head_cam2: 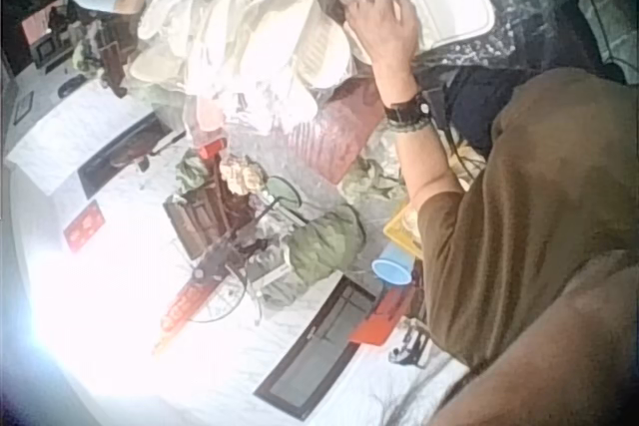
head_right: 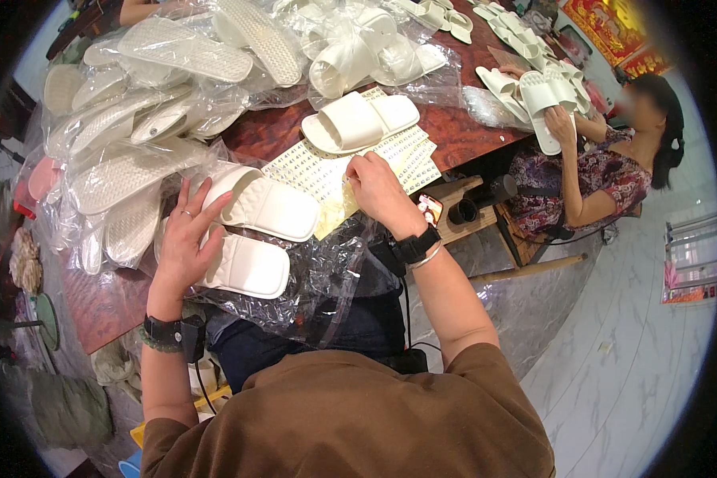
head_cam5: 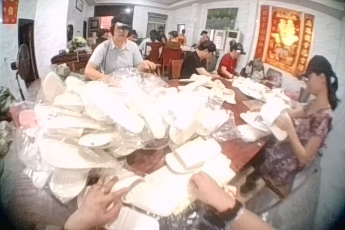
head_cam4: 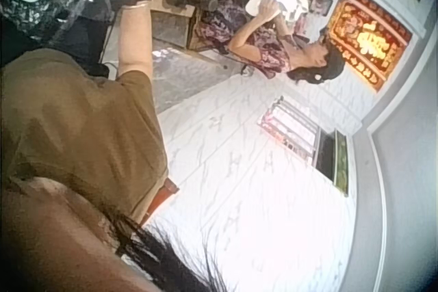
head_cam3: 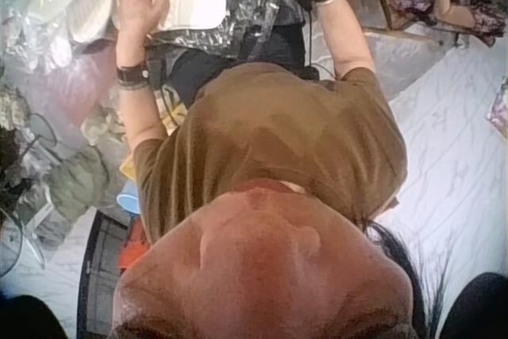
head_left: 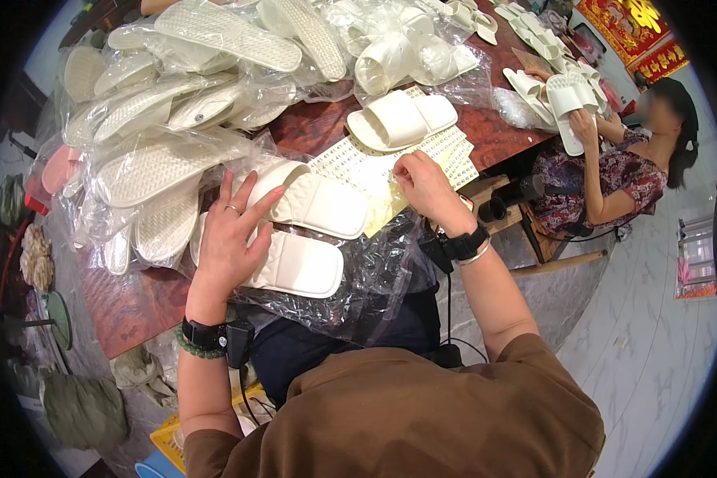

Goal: Putting pairs of white slippers into plastic bags at a manufacturing station.

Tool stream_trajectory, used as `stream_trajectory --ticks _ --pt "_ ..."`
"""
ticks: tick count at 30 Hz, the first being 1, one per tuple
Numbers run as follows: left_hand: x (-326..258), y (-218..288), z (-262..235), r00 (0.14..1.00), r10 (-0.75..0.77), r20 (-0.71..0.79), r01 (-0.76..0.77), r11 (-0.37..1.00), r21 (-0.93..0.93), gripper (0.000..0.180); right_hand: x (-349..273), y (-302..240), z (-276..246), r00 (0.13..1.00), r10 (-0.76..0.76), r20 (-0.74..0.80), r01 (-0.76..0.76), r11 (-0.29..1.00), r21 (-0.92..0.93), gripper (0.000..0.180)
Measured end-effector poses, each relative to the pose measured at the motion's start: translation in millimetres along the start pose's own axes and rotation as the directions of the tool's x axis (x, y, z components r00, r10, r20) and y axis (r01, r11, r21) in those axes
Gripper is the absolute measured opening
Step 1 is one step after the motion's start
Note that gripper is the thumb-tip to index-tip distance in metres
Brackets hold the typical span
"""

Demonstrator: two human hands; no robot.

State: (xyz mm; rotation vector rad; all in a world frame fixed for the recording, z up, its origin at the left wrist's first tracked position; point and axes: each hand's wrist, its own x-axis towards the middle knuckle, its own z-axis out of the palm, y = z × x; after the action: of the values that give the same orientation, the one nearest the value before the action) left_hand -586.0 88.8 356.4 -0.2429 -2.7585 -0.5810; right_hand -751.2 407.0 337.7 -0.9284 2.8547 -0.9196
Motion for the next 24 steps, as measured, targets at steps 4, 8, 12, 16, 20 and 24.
stream_trajectory --ticks 4,8,12,16,20,24 --pt "2 0 0 1.000 0.008 -0.003 -0.008 1.000 -0.007 0.056 2 4 -1 1.000 0.011 0.026 -0.011 1.000 -0.005 0.009" --pt "2 1 0 1.000 0.000 0.001 0.000 1.000 -0.017 0.055 3 -2 -4 0.998 0.068 0.014 -0.069 0.995 0.069 0.008" --pt "1 1 1 1.000 -0.003 0.002 0.003 1.000 -0.010 0.055 4 3 -2 1.000 0.020 0.012 -0.020 0.999 0.033 0.008" --pt "-1 2 -2 1.000 -0.017 0.003 0.017 1.000 -0.014 0.055 4 6 -1 1.000 -0.001 0.012 0.000 1.000 0.022 0.010" --pt "2 5 -5 0.999 -0.033 0.021 0.033 0.999 -0.032 0.053 8 24 -5 0.994 0.081 -0.077 -0.073 0.992 0.099 0.015" --pt "4 4 -1 1.000 -0.008 -0.005 0.008 0.999 -0.053 0.052 13 23 -25 0.974 0.219 -0.062 -0.194 0.942 0.275 0.019"
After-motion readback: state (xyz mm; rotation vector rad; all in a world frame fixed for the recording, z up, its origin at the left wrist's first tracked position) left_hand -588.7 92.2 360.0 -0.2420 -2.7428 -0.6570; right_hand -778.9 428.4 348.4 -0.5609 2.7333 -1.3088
